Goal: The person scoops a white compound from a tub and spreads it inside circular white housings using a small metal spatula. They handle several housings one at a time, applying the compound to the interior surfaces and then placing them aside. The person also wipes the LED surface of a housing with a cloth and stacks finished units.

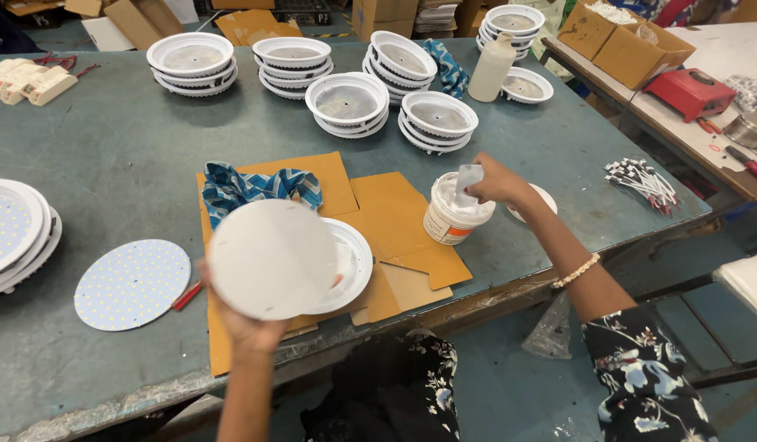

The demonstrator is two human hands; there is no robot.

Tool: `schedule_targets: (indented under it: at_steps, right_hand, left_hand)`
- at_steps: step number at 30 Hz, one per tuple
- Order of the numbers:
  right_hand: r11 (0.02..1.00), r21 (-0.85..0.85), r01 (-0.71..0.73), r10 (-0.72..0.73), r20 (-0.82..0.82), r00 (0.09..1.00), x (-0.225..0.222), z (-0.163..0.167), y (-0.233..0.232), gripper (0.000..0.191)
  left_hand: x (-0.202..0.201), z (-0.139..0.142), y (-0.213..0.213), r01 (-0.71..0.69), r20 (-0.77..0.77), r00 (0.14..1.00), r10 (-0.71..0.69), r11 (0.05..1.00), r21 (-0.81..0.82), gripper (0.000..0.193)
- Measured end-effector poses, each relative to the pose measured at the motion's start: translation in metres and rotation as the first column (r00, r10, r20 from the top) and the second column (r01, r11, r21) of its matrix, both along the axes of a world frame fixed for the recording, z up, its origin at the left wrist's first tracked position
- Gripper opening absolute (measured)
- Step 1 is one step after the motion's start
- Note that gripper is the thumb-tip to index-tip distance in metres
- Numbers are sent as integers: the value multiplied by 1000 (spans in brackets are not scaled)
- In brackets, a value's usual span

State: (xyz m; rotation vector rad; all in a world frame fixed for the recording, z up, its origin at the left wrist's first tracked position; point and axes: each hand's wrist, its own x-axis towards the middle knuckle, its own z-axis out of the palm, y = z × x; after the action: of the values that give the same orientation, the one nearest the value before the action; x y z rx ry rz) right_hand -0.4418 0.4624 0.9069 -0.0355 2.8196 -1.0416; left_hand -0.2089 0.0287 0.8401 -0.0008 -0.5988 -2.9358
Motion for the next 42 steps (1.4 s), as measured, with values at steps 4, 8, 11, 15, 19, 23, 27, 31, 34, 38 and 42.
schedule_targets:
  at_steps: [4, 8, 11, 15, 19, 23, 27, 31, 34, 38, 42]
  right_hand:
    - [938, -339, 70, -78, -8, 997, 12, 4, -2, 44]
    - [882, -469, 47, -79, -48, 996, 25, 13, -5, 38]
    - [844, -536, -14, -34, -79, 996, 41, 18, -17, 34]
    - [776, -626, -77, -4, -127, 992, 77, 7, -53, 30]
    - [804, -577, -145, -41, -298, 954, 119, -25, -110, 38]
    - [921, -309, -238, 15, -584, 812, 161, -52, -164, 51]
    - [936, -263, -233, 39, -582, 812, 198, -54, -185, 46]
    - [927, -291, -238, 40, -552, 833, 226, -43, -183, 45]
    - [912, -345, -221, 35, -474, 880, 234, -30, -167, 43]
    - [879, -460, -125, -119, -466, 877, 210, -11, -138, 28]
    - [923, -366, 121, -292, -458, 840, 180, -10, -127, 26]
  left_hand:
    - [-25, -4, 51, 199, 36, 978, -205, 972, 126, 94]
    - [-42, -10, 100, 353, -6, 934, -358, 917, 188, 90]
    - [-59, -14, 130, 369, -38, 926, -375, 881, 297, 89]
    - [-66, -17, 152, 426, -81, 904, -420, 865, 264, 87]
    - [-63, -17, 167, 395, -60, 917, -394, 881, 261, 84]
    - [-63, -22, 171, 313, -64, 949, -308, 905, 287, 80]
    - [-62, -30, 165, 217, -37, 976, -215, 940, 265, 73]
    - [-52, -30, 162, 179, 7, 983, -182, 971, 157, 66]
    - [-46, -19, 159, 201, 21, 979, -203, 977, 72, 66]
    - [-33, -6, 159, 264, 49, 964, -261, 961, -78, 65]
    - [-24, -6, 171, 266, 67, 964, -258, 942, -206, 69]
